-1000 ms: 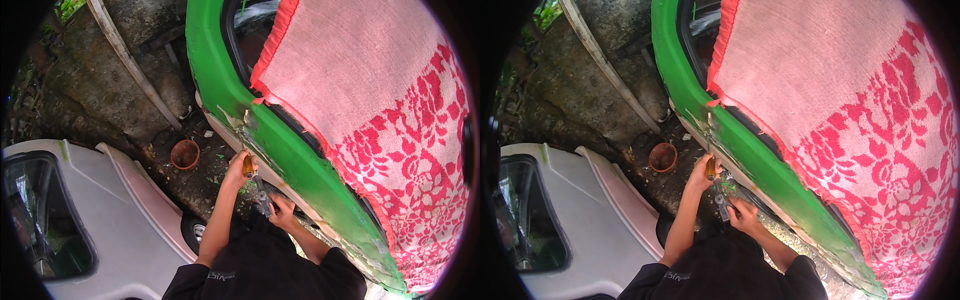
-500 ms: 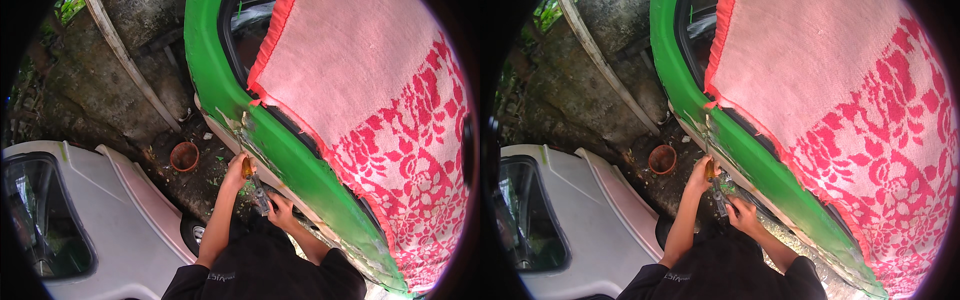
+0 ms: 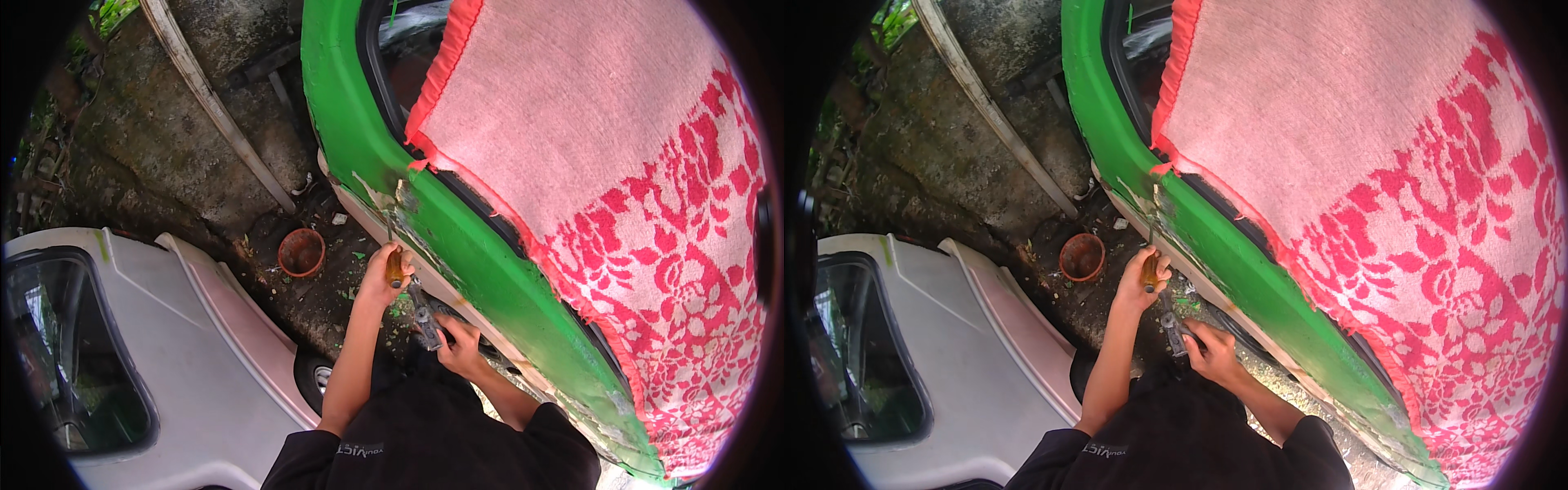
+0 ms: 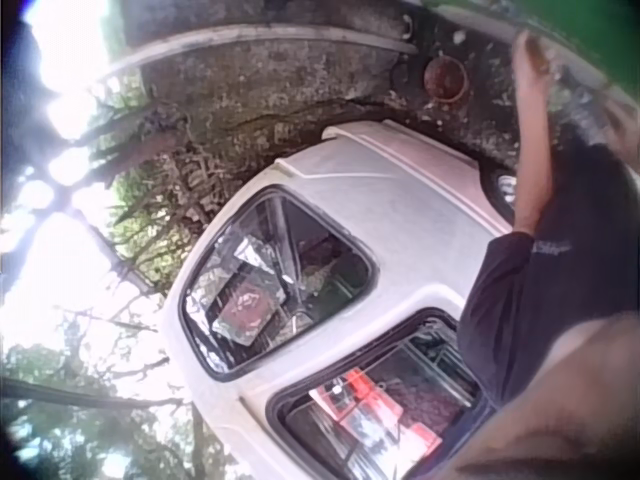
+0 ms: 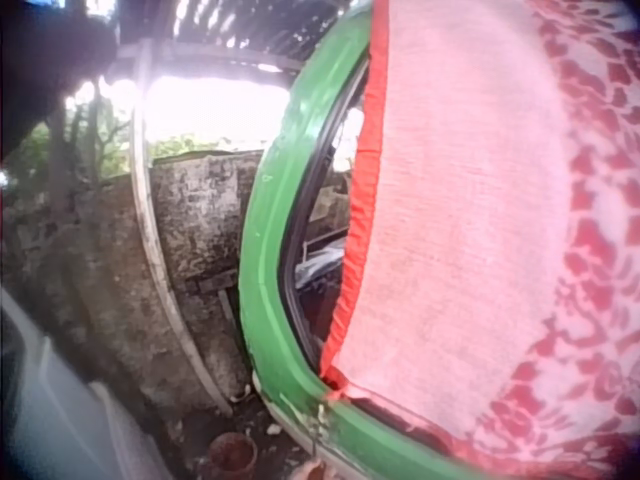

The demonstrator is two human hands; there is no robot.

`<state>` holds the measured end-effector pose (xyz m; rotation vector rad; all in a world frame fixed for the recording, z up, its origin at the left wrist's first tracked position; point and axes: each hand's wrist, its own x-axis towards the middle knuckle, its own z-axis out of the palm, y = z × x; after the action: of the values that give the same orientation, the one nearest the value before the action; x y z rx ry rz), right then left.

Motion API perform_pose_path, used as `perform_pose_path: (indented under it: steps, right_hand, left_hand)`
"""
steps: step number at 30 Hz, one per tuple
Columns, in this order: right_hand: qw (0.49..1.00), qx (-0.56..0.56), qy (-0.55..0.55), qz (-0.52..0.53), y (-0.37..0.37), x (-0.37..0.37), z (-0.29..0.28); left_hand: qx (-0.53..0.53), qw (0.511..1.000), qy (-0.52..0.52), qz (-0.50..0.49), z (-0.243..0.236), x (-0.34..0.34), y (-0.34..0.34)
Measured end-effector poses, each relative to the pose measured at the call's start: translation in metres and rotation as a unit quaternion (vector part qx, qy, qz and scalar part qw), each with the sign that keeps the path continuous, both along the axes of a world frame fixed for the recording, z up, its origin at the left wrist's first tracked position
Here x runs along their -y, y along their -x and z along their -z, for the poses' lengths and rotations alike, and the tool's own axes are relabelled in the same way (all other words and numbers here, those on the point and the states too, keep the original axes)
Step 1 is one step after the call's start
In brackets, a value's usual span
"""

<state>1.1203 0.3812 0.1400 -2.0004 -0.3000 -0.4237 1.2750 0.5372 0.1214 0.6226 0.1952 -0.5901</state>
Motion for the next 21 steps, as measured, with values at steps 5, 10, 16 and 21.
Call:
perform_pose_path:
  steps: [5,10,16,21]
  right_hand:
    - [1.000,-0.001,-0.005,-0.008,-0.003,-0.003,-0.006]
    - [1.000,0.008,-0.004,-0.011,-0.005,-0.006,-0.011]
    - [0.999,0.038,0.033,-0.011,-0.012,-0.009,-0.011]
    - [0.999,0.028,0.023,0.039,-0.011,-0.004,-0.006]
  left_hand:
    - [0.007,1.000,0.016,-0.006,-0.004,-0.003,0.001]
    - [-0.003,0.999,0.032,0.004,0.003,-0.004,-0.004]
    - [-0.011,1.000,0.020,-0.014,0.000,0.004,-0.003]
    - [0.000,1.000,0.010,-0.012,0.006,0.002,-0.005]
